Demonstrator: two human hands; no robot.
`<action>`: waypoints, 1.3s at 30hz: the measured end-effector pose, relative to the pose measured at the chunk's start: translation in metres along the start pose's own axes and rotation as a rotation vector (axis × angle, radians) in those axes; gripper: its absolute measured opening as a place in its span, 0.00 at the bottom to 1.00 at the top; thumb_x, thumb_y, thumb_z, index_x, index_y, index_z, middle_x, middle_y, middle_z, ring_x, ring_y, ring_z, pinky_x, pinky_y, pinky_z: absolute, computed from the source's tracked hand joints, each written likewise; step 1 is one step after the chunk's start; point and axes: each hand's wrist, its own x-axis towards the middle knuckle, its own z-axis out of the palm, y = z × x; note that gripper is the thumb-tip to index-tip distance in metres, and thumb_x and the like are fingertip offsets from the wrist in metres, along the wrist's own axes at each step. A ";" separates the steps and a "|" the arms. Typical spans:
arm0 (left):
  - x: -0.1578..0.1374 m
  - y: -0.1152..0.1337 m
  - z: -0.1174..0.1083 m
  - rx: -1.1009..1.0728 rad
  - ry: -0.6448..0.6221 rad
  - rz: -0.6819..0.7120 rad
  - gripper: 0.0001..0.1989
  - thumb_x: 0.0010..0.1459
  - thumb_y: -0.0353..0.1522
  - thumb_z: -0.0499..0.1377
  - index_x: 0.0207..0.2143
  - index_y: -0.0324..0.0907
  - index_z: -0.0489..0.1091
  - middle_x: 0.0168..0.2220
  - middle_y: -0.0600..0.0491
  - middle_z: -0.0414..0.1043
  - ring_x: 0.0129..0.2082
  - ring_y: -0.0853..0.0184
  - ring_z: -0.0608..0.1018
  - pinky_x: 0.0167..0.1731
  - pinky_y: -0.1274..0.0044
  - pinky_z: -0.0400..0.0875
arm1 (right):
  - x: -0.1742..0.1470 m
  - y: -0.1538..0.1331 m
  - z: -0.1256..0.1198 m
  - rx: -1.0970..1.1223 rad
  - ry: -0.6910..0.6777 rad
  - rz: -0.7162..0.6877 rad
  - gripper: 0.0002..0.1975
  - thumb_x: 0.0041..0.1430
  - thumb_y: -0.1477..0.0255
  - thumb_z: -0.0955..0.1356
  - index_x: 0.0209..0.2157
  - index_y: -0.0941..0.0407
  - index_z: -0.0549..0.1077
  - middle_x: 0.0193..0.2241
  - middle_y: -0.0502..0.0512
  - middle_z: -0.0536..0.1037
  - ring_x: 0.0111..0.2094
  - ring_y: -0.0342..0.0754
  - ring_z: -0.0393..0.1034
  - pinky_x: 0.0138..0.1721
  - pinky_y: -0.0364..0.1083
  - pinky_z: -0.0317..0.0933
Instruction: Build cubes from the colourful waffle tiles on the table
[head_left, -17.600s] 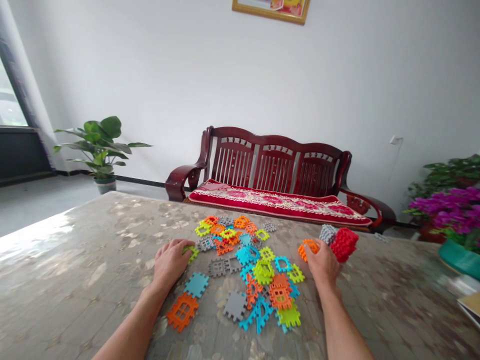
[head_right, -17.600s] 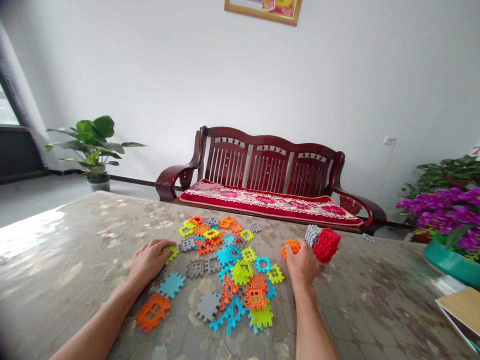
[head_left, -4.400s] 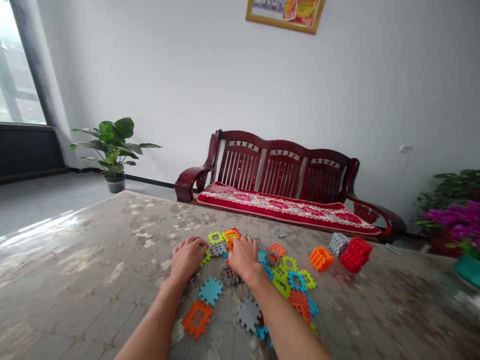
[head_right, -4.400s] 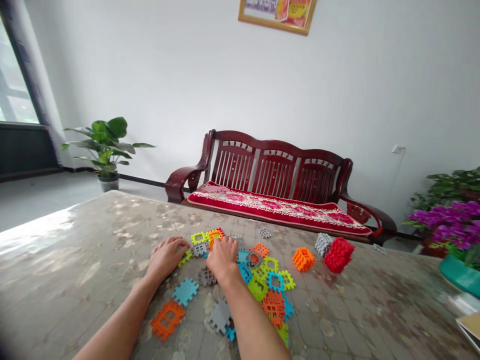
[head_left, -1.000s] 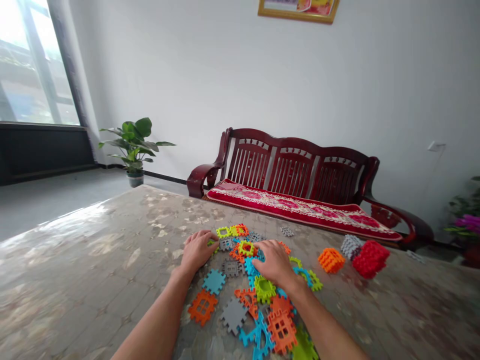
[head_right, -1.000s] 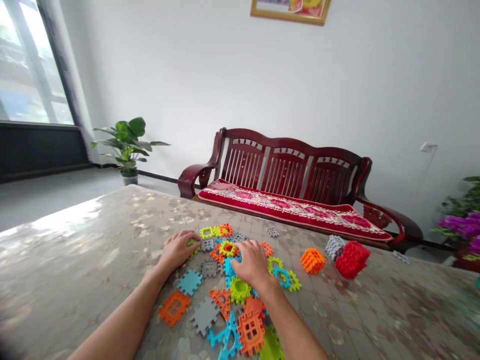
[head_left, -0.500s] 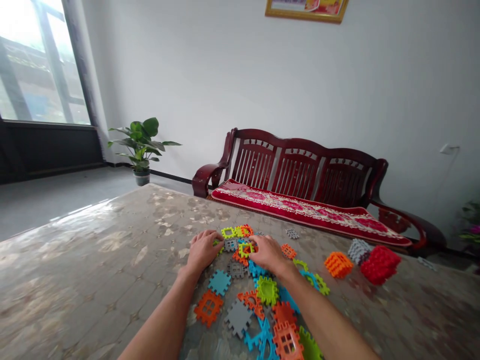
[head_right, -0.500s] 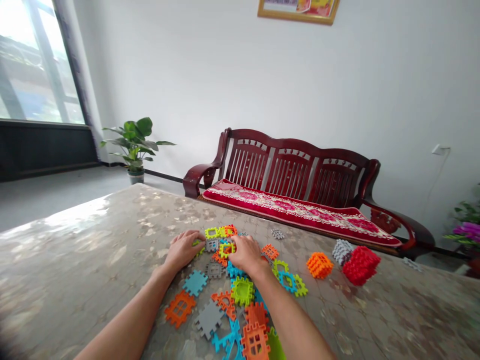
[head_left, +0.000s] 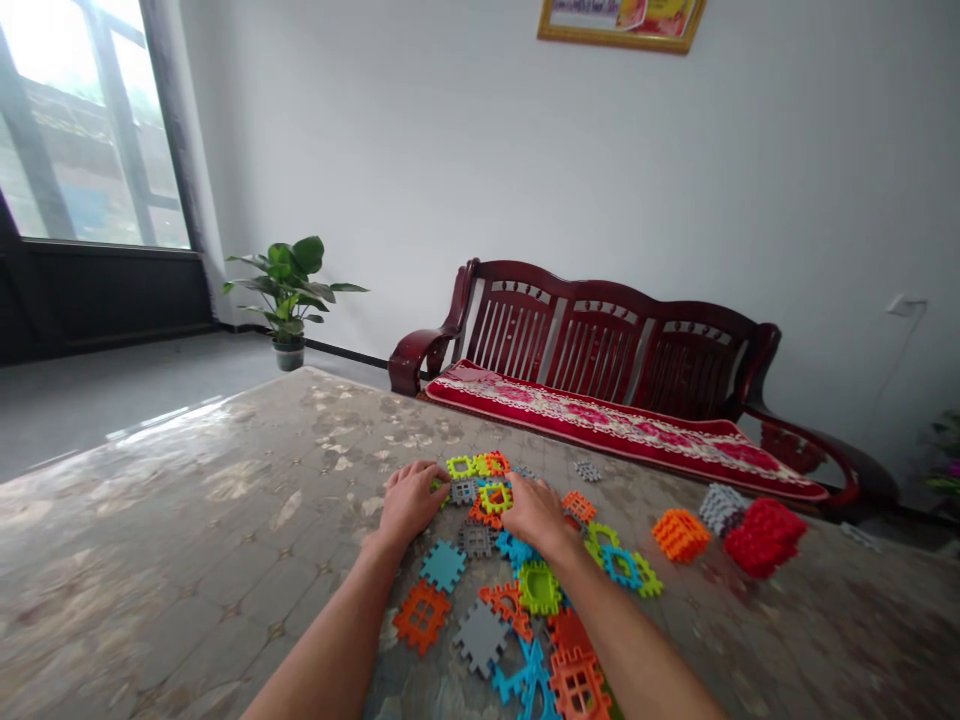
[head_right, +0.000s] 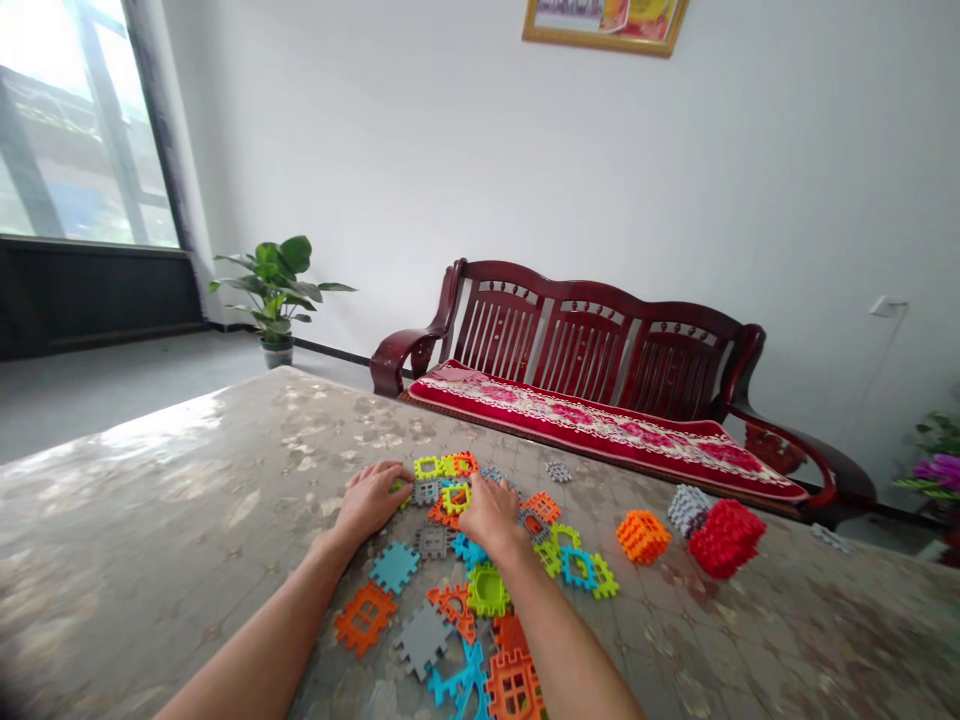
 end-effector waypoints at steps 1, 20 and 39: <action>0.000 0.000 0.000 -0.003 0.001 -0.001 0.11 0.57 0.37 0.55 0.39 0.53 0.77 0.49 0.55 0.75 0.53 0.61 0.72 0.55 0.66 0.59 | -0.001 0.000 0.001 -0.014 0.029 -0.016 0.30 0.52 0.76 0.65 0.59 0.54 0.66 0.49 0.59 0.77 0.52 0.59 0.69 0.50 0.53 0.61; 0.005 -0.006 0.002 0.026 -0.031 0.005 0.13 0.57 0.39 0.54 0.40 0.54 0.77 0.53 0.56 0.74 0.55 0.60 0.72 0.56 0.68 0.60 | -0.048 0.155 0.004 0.352 0.705 0.213 0.33 0.57 0.68 0.63 0.64 0.59 0.57 0.54 0.63 0.74 0.52 0.55 0.70 0.53 0.52 0.63; 0.008 -0.008 0.004 0.064 -0.038 0.010 0.13 0.58 0.39 0.53 0.40 0.54 0.76 0.52 0.57 0.74 0.54 0.62 0.73 0.56 0.70 0.61 | -0.066 0.231 -0.004 0.228 0.671 0.455 0.26 0.58 0.70 0.61 0.59 0.56 0.66 0.52 0.60 0.76 0.52 0.54 0.71 0.53 0.51 0.62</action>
